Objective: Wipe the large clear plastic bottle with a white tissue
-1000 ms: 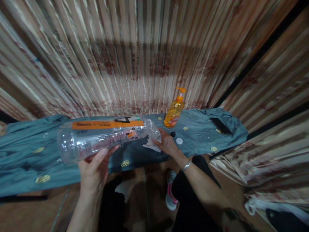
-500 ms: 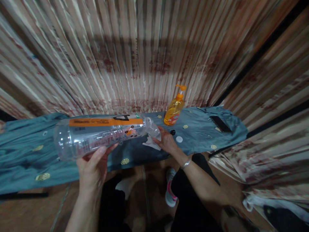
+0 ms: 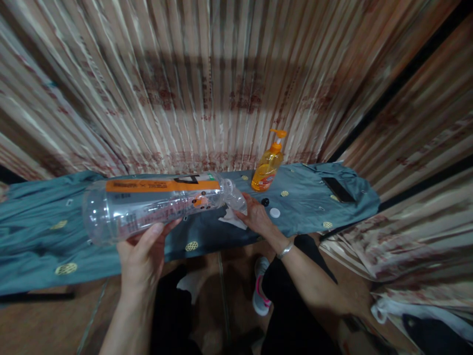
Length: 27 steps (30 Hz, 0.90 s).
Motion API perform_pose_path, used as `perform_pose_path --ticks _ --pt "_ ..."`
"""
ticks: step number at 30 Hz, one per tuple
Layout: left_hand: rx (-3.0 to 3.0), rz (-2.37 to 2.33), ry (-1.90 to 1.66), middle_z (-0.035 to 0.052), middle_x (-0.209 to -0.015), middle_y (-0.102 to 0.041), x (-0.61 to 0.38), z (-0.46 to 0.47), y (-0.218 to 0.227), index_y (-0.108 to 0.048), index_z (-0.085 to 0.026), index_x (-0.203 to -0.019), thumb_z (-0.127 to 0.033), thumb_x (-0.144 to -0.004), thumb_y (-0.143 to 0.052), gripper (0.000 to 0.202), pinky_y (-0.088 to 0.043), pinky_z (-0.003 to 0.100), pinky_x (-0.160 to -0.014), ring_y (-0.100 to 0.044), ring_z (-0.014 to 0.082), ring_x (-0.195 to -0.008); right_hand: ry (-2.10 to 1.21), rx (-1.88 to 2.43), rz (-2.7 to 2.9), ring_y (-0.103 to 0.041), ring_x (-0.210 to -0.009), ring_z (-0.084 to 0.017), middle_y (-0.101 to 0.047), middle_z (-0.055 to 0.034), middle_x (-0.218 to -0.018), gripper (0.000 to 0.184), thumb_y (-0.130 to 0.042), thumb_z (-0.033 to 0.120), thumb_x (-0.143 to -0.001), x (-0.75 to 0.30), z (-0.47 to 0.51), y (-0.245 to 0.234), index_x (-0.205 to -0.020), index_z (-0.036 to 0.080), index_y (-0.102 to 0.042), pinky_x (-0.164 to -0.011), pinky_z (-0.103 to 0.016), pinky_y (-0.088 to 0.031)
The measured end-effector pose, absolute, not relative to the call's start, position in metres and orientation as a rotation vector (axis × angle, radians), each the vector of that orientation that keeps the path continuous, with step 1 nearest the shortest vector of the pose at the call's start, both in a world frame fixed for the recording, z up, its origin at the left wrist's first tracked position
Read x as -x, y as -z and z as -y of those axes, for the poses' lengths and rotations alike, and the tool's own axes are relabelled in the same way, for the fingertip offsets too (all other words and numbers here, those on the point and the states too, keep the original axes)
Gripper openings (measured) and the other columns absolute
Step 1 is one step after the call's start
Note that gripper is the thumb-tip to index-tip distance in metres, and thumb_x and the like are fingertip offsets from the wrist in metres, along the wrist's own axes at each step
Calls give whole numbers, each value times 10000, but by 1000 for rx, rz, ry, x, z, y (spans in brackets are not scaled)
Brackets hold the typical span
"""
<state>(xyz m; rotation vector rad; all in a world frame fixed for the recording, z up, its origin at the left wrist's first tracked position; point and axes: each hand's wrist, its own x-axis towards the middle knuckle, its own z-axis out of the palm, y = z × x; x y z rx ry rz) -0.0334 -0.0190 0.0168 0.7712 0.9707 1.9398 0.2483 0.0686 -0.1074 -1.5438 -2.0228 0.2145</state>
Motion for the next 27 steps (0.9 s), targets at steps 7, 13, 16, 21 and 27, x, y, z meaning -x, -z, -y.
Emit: perform_pose_path --ticks 7,13,16,21,27 --pt "-777 -955 -1945 -34 -950 -887 32 18 -18 -862 -292 -847 -412 -466 -1181 511 -765 313 -744 -805 175 -787 -149 1523 2013 -839 -1314 -385 -849 -229 -1395 673 -907 335 -981 -250 -69 111 -1570 163 -631 -1112 -513 -695" --pt "-782 -960 -1938 -17 -1000 -891 35 18 -15 -876 -286 -879 -410 -496 -1177 502 -762 313 -766 -819 194 -861 -174 1539 2029 -817 -1354 -376 -825 -251 -1444 665 -880 320 -987 -250 -69 110 -1572 151 -611 -1161 -507 -659" --pt "-767 -945 -1940 -37 -932 -870 34 18 -16 -868 -291 -876 -375 -481 -1181 512 -764 322 -754 -807 189 -827 -187 1544 2036 -812 -1357 -371 -823 -241 -1444 657 -870 305 -994 -250 -68 108 -1577 153 -609 -1168 -516 -654" --pt "-741 -932 -1952 -49 -854 -845 33 18 -17 -848 -281 -855 -354 -464 -1180 518 -765 329 -733 -798 183 -772 -217 1535 2020 -801 -1375 -377 -810 -235 -1471 659 -890 266 -980 -250 -68 108 -1581 187 -632 -1178 -558 -660" --pt "-759 -928 -1950 -57 -930 -875 32 19 -18 -848 -300 -943 -296 -518 -1154 524 -760 333 -767 -831 199 -828 -213 1541 2019 -809 -1358 -390 -818 -239 -1459 672 -903 277 -971 -250 -68 109 -1574 154 -633 -1182 -526 -657"
